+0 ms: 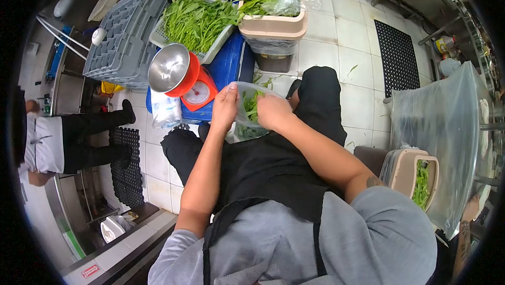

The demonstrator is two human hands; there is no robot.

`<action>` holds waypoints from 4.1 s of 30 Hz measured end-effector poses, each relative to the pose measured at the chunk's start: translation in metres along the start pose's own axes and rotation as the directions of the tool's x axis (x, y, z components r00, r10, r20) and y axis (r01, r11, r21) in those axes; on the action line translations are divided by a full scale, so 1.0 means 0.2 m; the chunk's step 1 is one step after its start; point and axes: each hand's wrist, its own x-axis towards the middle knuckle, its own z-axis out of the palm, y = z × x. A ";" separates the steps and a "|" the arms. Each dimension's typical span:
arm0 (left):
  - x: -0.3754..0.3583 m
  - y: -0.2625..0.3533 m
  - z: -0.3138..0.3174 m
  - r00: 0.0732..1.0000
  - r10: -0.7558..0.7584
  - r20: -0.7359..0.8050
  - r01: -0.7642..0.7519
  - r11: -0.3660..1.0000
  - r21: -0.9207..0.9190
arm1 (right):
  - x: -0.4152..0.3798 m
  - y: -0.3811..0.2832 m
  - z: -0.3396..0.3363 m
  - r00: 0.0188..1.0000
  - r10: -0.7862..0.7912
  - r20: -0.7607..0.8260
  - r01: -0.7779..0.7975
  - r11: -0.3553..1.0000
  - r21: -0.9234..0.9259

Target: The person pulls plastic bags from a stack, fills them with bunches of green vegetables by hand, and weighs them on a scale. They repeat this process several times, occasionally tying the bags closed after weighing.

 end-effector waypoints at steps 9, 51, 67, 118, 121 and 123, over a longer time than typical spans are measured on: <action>-0.29 0.19 0.14 0.972 0.070 0.225 -0.078 0.997 0.029 | 0.29 0.02 0.23 0.902 -0.318 0.291 0.260 0.940 0.223; 0.03 0.54 -0.96 0.773 -0.018 -0.634 -0.322 0.850 -0.417 | 0.37 0.49 0.09 0.996 0.077 0.041 -0.067 0.370 0.927; 0.11 0.34 -0.81 0.639 -0.149 -0.755 -0.340 0.826 -0.450 | 0.43 0.62 0.20 0.997 0.064 0.042 -0.073 0.615 0.785; 0.20 0.89 -0.82 0.774 0.092 -0.627 -0.533 0.629 -0.566 | 0.74 0.49 -0.04 0.866 -0.372 0.334 -0.014 0.650 0.760; 0.45 1.11 -0.84 0.788 0.217 -0.576 -0.565 0.625 -0.538 | 0.81 0.58 0.13 0.830 -0.348 0.437 -0.173 0.584 0.793; 0.71 1.25 -0.84 0.808 0.270 -0.524 -0.565 0.607 -0.558 | 0.93 0.73 0.36 0.756 -0.316 0.574 -0.110 0.802 0.587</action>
